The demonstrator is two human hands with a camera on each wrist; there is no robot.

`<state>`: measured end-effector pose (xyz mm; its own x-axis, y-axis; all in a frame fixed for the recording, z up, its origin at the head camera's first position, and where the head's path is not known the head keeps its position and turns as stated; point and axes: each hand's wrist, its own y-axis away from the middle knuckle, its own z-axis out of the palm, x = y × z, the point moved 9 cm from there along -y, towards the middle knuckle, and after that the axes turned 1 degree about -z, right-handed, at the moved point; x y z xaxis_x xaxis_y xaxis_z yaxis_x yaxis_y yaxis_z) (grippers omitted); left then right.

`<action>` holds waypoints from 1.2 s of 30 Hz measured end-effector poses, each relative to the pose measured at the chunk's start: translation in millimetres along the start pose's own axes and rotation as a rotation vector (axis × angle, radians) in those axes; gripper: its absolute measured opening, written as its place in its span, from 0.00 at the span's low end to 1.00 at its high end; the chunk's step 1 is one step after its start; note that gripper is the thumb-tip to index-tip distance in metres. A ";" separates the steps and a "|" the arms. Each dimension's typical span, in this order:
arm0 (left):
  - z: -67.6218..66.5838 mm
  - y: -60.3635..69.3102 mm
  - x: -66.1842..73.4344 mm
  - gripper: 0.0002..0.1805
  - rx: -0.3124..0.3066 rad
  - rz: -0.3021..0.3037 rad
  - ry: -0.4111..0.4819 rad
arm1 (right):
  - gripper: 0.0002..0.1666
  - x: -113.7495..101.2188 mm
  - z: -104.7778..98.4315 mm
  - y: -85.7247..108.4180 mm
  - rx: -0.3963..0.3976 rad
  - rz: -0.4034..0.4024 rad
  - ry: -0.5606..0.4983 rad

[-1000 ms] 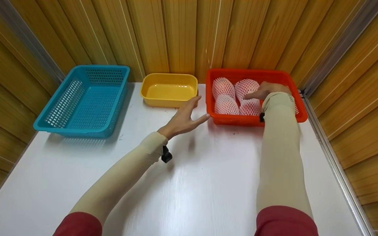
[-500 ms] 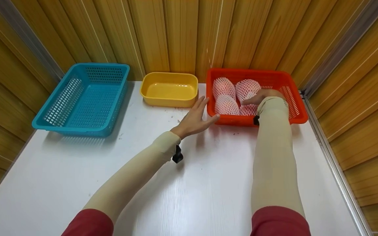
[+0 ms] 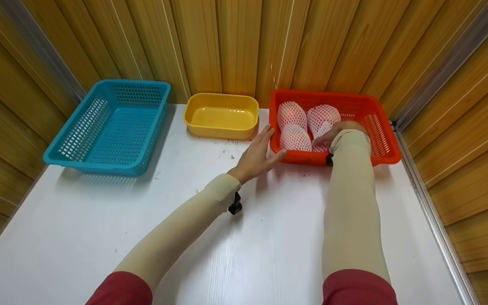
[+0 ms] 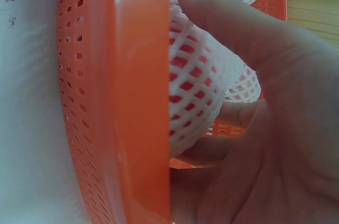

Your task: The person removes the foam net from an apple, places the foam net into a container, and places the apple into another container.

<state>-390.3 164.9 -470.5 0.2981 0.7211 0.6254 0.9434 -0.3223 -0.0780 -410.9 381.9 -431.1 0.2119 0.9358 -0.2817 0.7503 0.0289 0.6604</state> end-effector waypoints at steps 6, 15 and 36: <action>-2.3 -1.7 2.0 0.47 0.022 0.020 -0.068 | 0.38 0.7 0.0 -9.2 0.022 -0.027 0.103; -3.6 -2.6 5.1 0.47 0.032 0.052 -0.124 | 0.42 0.7 1.6 -10.4 0.021 -0.020 0.077; -5.6 -1.8 4.1 0.46 0.047 0.049 -0.157 | 0.50 1.2 2.6 -6.7 0.019 -0.007 0.016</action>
<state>-391.6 165.0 -463.5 0.3592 0.7935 0.4913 0.9320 -0.3329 -0.1438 -414.1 381.9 -437.7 0.1967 0.9413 -0.2745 0.7633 0.0287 0.6454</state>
